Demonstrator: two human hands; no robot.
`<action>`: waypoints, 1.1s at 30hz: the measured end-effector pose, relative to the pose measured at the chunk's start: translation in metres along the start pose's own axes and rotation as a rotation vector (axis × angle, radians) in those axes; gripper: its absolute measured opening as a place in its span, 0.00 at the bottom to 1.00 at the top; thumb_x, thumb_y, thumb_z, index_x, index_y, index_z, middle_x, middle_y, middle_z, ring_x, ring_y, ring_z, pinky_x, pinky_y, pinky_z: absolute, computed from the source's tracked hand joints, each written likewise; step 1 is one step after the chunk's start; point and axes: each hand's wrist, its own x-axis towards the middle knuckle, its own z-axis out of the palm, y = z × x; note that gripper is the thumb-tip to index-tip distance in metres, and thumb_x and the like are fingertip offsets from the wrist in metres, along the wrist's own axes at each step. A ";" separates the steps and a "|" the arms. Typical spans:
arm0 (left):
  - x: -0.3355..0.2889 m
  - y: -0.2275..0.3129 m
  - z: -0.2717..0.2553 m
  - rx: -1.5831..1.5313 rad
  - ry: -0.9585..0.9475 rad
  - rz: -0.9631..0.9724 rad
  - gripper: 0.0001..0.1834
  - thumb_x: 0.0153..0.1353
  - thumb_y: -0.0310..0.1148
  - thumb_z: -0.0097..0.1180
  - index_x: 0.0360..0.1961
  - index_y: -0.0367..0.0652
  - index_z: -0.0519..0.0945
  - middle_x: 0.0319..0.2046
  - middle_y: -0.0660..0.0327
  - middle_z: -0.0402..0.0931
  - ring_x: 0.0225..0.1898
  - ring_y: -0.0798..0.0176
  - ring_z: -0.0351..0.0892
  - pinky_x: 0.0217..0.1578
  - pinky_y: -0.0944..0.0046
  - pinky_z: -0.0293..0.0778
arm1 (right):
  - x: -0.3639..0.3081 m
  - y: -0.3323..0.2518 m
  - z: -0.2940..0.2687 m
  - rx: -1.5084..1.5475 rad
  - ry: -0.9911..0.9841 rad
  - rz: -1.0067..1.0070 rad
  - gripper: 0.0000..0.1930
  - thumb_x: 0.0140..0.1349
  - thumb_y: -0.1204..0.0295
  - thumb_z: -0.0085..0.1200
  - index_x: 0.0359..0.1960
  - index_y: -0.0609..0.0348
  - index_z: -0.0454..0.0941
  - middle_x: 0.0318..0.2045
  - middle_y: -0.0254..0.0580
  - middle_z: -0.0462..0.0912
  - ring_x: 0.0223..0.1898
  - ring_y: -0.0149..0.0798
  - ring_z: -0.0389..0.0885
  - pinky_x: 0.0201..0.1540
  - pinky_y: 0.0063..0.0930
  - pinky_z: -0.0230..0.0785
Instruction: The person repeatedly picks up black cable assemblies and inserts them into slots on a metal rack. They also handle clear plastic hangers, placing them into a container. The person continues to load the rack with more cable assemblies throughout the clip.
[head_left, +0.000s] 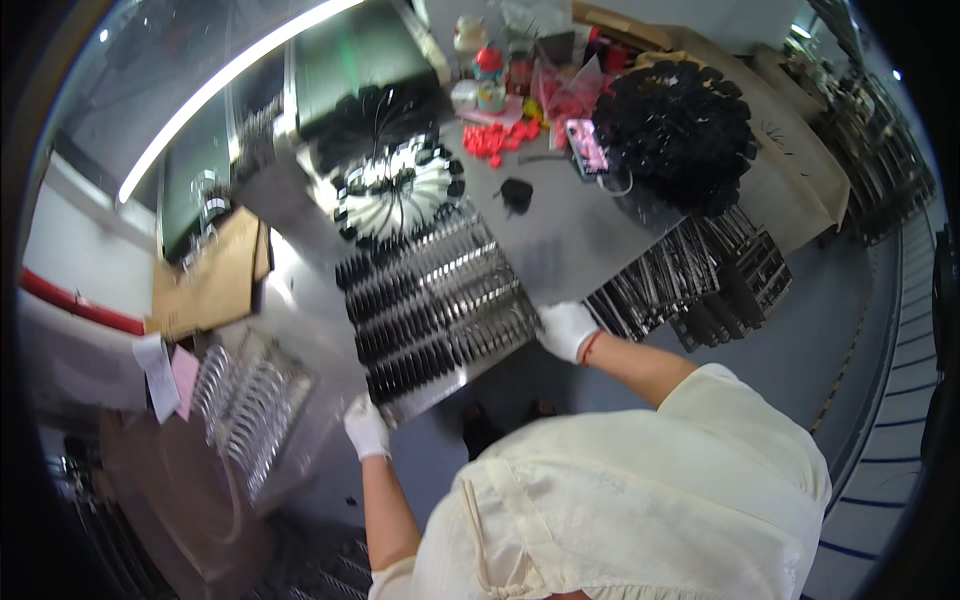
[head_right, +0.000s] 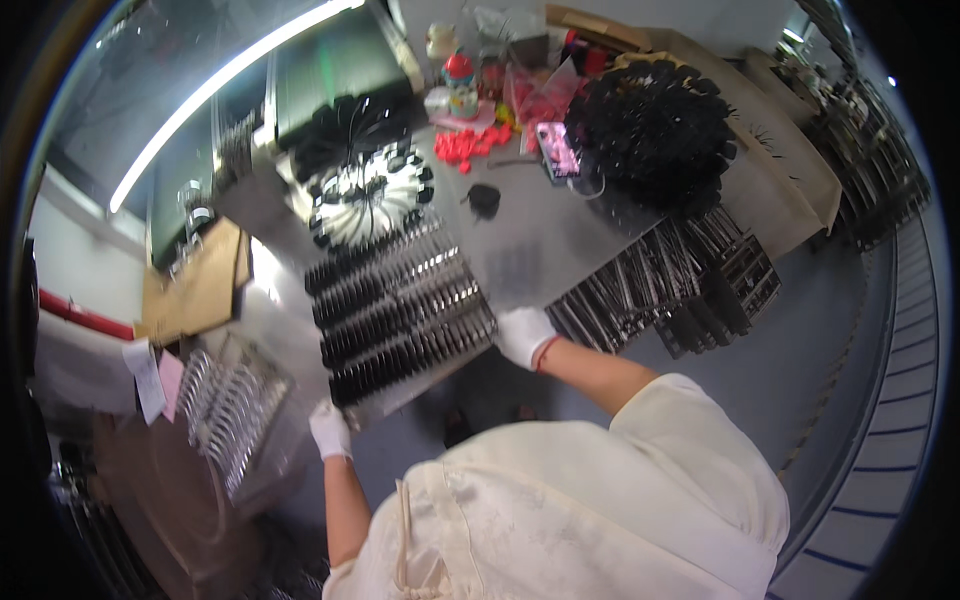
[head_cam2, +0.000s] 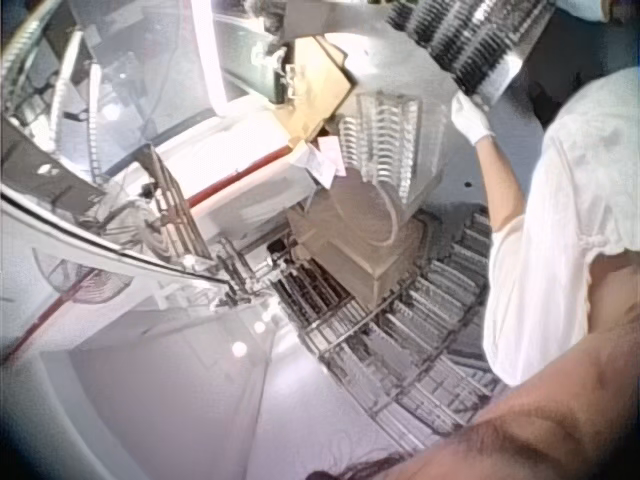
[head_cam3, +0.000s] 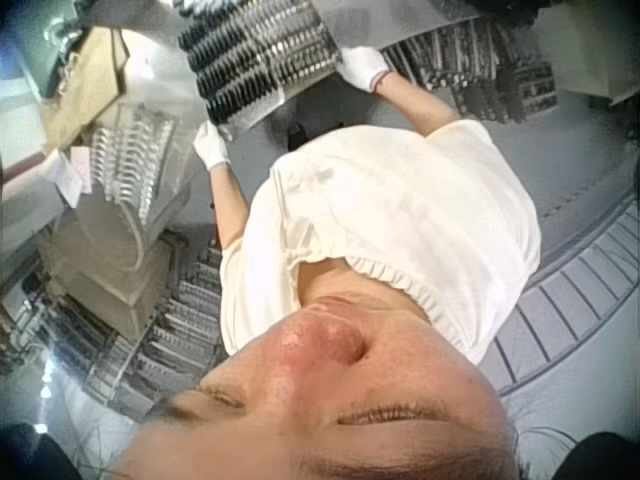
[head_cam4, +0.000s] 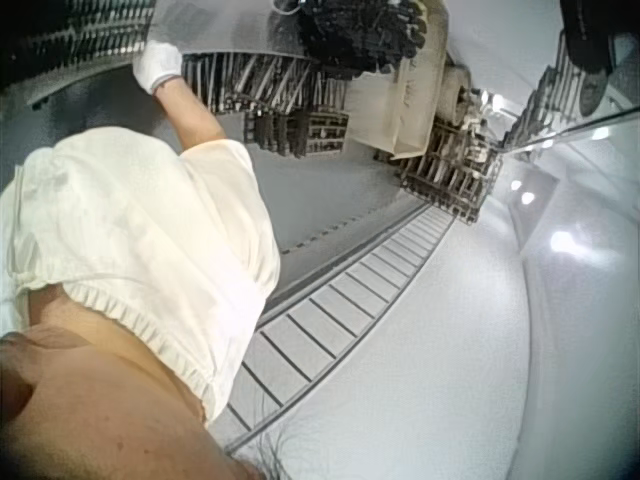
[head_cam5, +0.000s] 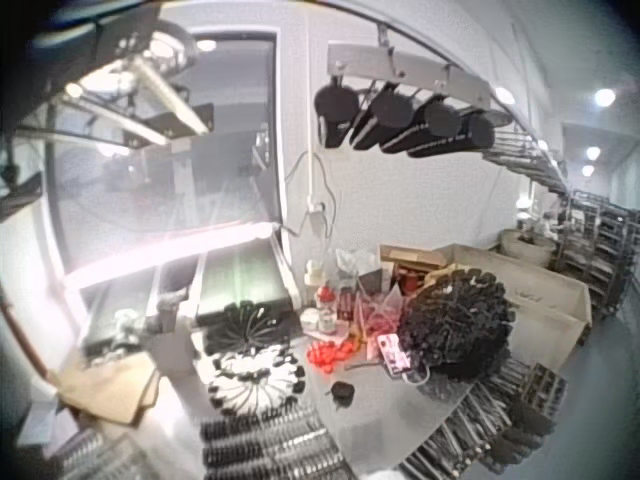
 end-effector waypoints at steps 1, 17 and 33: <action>0.004 0.000 0.004 0.120 -0.033 -0.028 0.18 0.77 0.36 0.48 0.30 0.38 0.80 0.15 0.61 0.74 0.13 0.69 0.72 0.15 0.66 0.66 | 0.002 0.004 0.015 0.019 0.061 0.012 0.12 0.59 0.62 0.62 0.32 0.59 0.81 0.26 0.58 0.85 0.33 0.61 0.86 0.42 0.55 0.78; 0.005 -0.006 0.003 0.776 -0.042 0.392 0.12 0.58 0.36 0.66 0.42 0.45 0.87 0.34 0.47 0.86 0.41 0.40 0.86 0.41 0.51 0.80 | 0.355 0.094 -0.051 0.237 0.293 0.593 0.21 0.60 0.51 0.64 0.45 0.51 0.88 0.47 0.50 0.88 0.51 0.54 0.86 0.53 0.49 0.78; 0.042 -0.026 -0.010 0.772 -0.322 0.433 0.49 0.56 0.31 0.67 0.75 0.44 0.53 0.53 0.46 0.83 0.52 0.40 0.84 0.50 0.50 0.80 | 0.174 0.012 -0.089 1.058 0.472 0.157 0.13 0.71 0.62 0.59 0.48 0.58 0.82 0.27 0.39 0.82 0.25 0.30 0.79 0.32 0.27 0.73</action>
